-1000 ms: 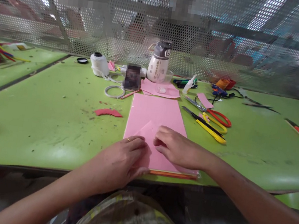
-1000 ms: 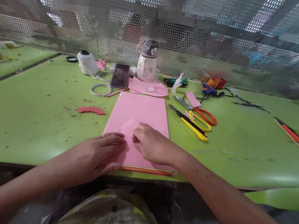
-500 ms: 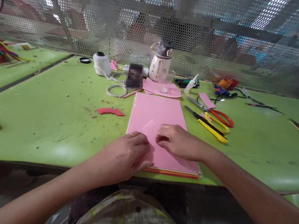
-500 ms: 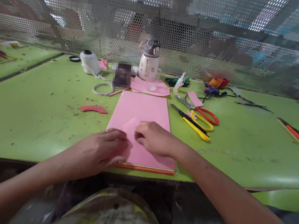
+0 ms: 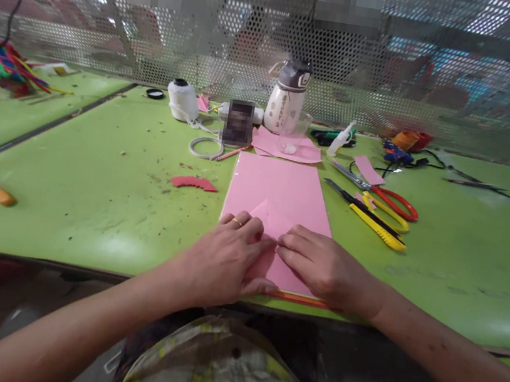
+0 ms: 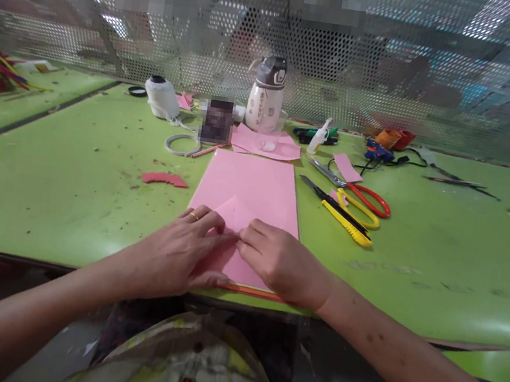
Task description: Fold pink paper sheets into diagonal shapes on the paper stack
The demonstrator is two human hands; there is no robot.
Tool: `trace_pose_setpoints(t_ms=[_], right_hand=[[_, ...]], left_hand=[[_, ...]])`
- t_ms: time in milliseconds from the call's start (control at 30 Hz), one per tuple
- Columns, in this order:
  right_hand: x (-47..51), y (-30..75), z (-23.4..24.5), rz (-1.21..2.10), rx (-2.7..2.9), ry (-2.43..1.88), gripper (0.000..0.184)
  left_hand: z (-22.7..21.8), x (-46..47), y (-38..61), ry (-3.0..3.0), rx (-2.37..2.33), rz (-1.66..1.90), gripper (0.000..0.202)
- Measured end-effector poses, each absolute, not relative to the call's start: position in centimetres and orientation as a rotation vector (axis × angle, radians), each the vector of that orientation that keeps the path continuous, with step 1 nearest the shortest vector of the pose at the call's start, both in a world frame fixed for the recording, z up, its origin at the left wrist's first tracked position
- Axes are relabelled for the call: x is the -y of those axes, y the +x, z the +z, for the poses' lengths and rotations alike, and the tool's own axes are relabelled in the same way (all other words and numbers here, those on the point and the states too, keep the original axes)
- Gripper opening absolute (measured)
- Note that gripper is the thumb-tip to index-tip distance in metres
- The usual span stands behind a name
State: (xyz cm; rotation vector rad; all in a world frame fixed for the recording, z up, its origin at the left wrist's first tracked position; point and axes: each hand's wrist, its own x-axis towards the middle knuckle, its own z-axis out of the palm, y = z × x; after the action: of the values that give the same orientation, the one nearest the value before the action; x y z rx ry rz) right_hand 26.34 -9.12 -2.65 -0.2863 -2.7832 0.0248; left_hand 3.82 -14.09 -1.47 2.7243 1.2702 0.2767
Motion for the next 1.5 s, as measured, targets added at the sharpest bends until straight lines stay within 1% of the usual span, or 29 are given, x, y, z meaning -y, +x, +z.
trace_pose_setpoints(t_ms=[167,400,600,700,933,1300,1500], right_hand=[[9.3,26.4,-2.6,-0.044,2.752,-0.235,0.031],[9.4,27.2,-2.4,0.020,2.729,-0.208,0.033],[9.9,29.3,-2.9,0.108,2.668,-0.186,0.022],[10.2,30.5,-3.1,0.199,2.615,-0.206,0.021],[11.0,32.9,-3.4,0.319,2.563,-0.350,0.024],[12.5,36.3,-4.1,0.450,2.645,-0.489,0.041],[13.5,38.1,-4.1,0.503,2.553,-0.589,0.039]], left_hand=[[-1.9,14.3,3.7,2.709,-1.284,0.322,0.064],[-2.6,14.6,3.4,2.716,-1.258,0.318,0.075],[-2.9,14.6,3.3,2.722,-1.248,0.333,0.074],[-2.9,14.6,3.3,2.723,-1.244,0.337,0.072],[-3.0,14.5,3.0,2.731,-1.248,0.317,0.070],[-3.2,14.6,2.9,2.769,-1.264,0.286,0.067],[-3.3,14.6,2.8,2.763,-1.272,0.296,0.068]])
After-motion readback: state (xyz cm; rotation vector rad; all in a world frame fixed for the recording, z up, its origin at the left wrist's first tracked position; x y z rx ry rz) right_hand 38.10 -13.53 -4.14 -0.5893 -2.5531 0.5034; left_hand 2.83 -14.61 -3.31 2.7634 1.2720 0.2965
